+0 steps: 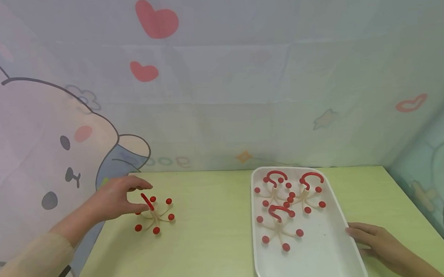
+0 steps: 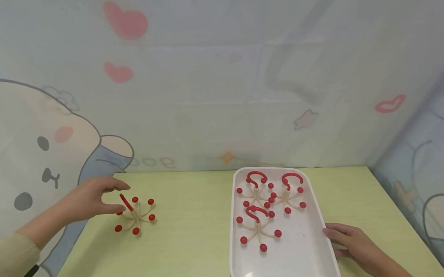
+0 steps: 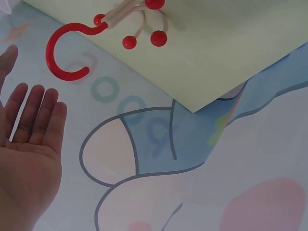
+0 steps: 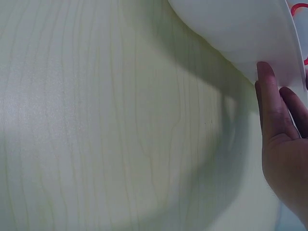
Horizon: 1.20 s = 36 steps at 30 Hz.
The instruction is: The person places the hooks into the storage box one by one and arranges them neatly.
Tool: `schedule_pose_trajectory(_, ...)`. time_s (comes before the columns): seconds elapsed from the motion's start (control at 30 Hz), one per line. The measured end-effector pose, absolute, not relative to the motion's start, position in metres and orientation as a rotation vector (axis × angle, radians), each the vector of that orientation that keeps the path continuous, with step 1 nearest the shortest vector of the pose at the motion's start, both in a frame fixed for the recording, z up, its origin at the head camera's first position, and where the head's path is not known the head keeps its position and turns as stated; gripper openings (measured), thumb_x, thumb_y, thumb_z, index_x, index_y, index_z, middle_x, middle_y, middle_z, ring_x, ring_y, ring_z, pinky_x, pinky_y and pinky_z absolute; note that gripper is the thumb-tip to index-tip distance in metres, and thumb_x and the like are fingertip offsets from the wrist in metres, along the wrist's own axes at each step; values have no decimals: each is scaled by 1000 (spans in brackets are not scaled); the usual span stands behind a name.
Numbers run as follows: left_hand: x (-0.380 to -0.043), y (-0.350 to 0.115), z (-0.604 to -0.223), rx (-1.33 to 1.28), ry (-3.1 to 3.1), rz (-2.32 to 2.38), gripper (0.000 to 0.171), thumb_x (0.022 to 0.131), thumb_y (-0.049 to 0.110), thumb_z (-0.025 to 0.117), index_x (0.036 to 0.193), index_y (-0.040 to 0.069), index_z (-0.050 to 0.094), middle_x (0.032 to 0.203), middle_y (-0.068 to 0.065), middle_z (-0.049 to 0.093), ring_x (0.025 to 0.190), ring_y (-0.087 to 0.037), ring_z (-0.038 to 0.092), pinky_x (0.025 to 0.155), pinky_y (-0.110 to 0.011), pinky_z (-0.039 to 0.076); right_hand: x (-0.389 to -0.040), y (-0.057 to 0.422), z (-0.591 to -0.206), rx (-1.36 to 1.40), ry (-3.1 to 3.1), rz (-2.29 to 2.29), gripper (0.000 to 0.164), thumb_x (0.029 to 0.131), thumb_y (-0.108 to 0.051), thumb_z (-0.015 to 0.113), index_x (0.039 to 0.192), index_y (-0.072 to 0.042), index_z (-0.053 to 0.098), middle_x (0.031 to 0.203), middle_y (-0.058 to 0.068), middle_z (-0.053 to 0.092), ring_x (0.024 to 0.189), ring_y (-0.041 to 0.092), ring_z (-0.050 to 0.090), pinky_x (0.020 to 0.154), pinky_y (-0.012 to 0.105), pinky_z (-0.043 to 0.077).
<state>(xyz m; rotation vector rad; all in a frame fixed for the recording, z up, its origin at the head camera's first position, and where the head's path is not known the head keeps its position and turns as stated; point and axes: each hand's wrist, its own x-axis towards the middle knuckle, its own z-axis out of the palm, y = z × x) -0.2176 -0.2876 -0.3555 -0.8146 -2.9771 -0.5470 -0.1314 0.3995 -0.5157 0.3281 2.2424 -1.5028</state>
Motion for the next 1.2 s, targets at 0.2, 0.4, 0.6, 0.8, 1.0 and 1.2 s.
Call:
schedule_pose_trajectory(0.2,-222,-294,-365,-844,-2931,-502,45,81,25,95,121,11,78,116,2,76,105,-26,71,90,-49,62,-132,398,-515,329,2245,-1488,72,111,-38,59,153,18,40,156,38,44,119,24,65,98,49,61)
schedule_pose_trajectory(0.4,-226,-295,-373,-846,-2914,-492,40,82,22,94,117,12,80,112,3,77,101,-23,71,88,-47,62,-132,399,-517,348,2249,-1481,74,110,-40,60,153,17,41,157,38,43,119,24,64,99,49,61)
schedule_pose_trajectory(0.6,-228,-295,-377,-814,-2917,-477,37,82,20,93,115,12,80,110,3,77,101,-24,71,87,-48,62,-132,401,-520,327,2247,-1487,74,111,-39,60,153,18,40,155,38,44,118,24,65,98,49,61)
schedule_pose_trajectory(0.8,-224,-297,-375,-748,-2936,-493,38,83,20,92,116,8,79,110,-1,76,102,-27,70,88,-50,61,-133,400,-520,338,2245,-1468,79,110,-45,59,155,16,38,159,38,39,120,26,64,101,52,60)
schedule_pose_trajectory(1.0,-218,-300,-371,-688,-2955,-531,38,84,26,92,114,7,78,106,-1,76,100,-27,71,88,-51,61,-132,399,-519,353,2247,-1457,80,110,-46,59,156,16,38,160,37,38,120,26,65,101,53,59)
schedule_pose_trajectory(1.2,-216,-299,-374,-629,-2972,-561,37,83,31,93,107,8,78,100,1,76,95,-25,74,87,-50,63,-133,397,-518,362,2249,-1445,82,109,-48,60,156,16,37,161,38,36,120,27,64,101,53,59)
